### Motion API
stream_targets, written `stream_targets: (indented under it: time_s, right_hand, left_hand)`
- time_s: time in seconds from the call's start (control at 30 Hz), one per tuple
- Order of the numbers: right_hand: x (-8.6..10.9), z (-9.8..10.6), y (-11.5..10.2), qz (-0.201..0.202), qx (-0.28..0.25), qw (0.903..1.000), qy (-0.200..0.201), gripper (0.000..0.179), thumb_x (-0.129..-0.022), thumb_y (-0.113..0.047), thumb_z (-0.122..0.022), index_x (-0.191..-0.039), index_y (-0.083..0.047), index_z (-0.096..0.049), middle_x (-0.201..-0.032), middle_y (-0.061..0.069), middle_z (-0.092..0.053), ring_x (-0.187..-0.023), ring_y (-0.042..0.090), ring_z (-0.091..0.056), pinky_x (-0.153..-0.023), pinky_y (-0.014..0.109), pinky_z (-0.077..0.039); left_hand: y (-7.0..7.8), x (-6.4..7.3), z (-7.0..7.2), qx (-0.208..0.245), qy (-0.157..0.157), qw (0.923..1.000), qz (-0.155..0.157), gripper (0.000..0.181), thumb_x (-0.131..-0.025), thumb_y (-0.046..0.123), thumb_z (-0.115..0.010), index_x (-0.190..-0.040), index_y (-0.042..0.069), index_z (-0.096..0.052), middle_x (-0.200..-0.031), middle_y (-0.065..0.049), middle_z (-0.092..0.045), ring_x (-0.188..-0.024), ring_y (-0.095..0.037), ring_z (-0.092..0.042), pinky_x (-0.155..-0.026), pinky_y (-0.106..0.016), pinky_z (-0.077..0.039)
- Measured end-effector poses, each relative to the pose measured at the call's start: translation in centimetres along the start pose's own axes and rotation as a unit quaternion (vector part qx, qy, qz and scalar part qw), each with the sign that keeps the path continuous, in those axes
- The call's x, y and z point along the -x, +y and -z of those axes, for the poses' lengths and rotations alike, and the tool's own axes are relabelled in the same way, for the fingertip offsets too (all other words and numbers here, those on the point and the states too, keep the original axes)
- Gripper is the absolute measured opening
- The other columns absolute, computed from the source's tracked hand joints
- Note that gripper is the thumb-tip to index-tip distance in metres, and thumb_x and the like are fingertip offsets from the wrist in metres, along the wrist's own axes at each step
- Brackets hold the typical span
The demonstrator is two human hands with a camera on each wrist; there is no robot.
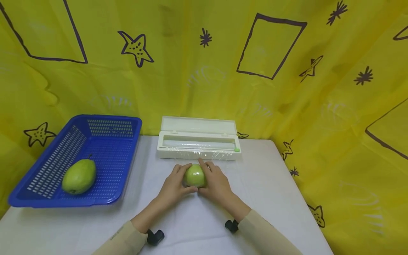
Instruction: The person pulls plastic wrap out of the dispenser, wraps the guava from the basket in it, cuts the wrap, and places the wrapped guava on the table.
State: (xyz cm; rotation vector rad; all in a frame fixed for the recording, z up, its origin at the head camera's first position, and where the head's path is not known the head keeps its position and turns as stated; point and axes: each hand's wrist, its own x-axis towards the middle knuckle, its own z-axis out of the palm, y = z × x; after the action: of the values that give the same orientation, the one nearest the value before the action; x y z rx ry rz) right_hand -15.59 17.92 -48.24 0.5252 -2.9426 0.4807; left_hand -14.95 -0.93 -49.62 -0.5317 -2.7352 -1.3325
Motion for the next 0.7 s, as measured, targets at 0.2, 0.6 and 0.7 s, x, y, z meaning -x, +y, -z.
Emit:
stream_targets:
  time_s: [0.2, 0.6, 0.7]
  right_hand:
    - [0.25, -0.48, 0.06, -0.001, -0.041, 0.9991, 0.006, 0.104, -0.065, -0.027, -0.093, -0.150, -0.013, -0.035, -0.143, 0.008, -0.051, -0.118, 0.030, -0.055, -0.088, 0.045, -0.054]
    - [-0.22, -0.50, 0.46, 0.015, -0.048, 0.9986, 0.020, 0.089, -0.065, -0.026, -0.094, -0.140, -0.012, -0.047, -0.133, 0.010, -0.058, -0.115, 0.027, -0.059, -0.091, 0.046, -0.053]
    - [-0.37, -0.36, 0.47, 0.013, -0.052, 0.9984, 0.018, 0.091, -0.065, -0.028, -0.094, -0.140, -0.011, -0.047, -0.133, 0.011, -0.058, -0.114, 0.028, -0.060, -0.091, 0.046, -0.052]
  left_hand:
    - [-0.09, -0.19, -0.13, -0.002, 0.008, 0.9999, -0.007, 0.080, -0.080, 0.031, -0.083, -0.147, 0.007, -0.046, -0.120, -0.006, -0.053, -0.107, -0.022, -0.059, -0.092, -0.043, -0.051]
    - [-0.07, -0.48, -0.10, -0.017, 0.016, 0.9997, -0.004, 0.081, -0.082, 0.036, -0.081, -0.148, 0.003, -0.046, -0.128, -0.011, -0.048, -0.108, -0.030, -0.060, -0.091, -0.045, -0.051]
    - [-0.12, -0.51, -0.04, -0.024, 0.014, 0.9996, -0.005, 0.083, -0.083, 0.038, -0.080, -0.149, 0.003, -0.044, -0.124, -0.010, -0.051, -0.108, -0.028, -0.060, -0.090, -0.044, -0.051]
